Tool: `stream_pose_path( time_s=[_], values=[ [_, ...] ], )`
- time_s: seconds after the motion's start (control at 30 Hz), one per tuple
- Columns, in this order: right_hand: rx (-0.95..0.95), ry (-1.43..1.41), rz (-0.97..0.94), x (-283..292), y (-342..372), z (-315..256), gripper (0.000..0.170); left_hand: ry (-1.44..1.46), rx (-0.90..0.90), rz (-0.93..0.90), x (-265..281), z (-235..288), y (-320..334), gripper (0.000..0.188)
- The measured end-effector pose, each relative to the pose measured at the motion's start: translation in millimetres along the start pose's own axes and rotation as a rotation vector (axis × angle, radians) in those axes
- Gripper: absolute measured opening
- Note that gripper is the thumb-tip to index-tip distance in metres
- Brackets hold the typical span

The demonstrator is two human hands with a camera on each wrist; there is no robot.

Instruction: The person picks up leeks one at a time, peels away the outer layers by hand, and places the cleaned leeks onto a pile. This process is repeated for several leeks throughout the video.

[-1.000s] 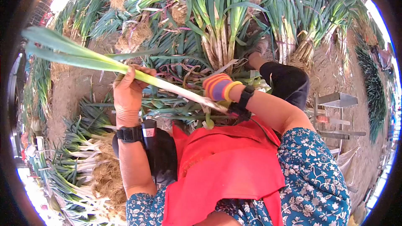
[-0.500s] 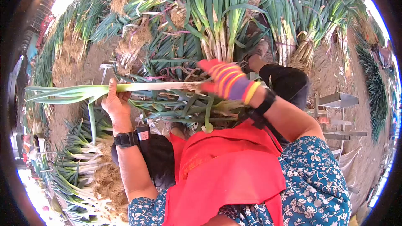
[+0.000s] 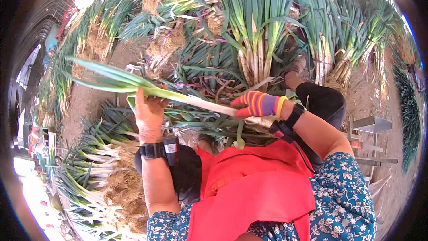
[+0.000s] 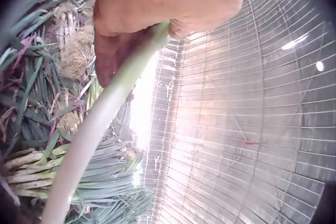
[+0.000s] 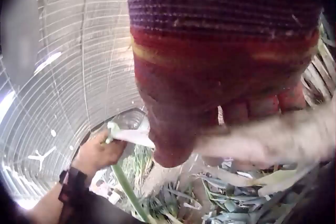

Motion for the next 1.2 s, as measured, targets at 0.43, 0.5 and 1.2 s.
stream_pose_path(
  time_s=[0.43, 0.5, 1.2],
  values=[
    [0.312, -0.274, 0.269, 24, -119, -138, 0.040, -0.367, -0.069, -0.180, -56, -14, 23, 0.042],
    [0.297, -0.222, 0.249, 23, -128, -132, 0.040, -0.293, -0.062, -0.188, -61, -15, 24, 0.040],
    [-0.246, 0.562, 0.354, 114, 32, 86, 0.035, -0.100, -0.197, 0.027, -12, 10, 4, 0.027]
  ],
)
Point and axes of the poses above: each hand's wrist, its own y-axis away from the middle knuckle, its own x-axis out of the back of the hand, z = x × y, the point moved 9 cm from there along -y, towards the middle knuckle, and after that the axes turned 8 degrees about z, right-handed, at the moved point
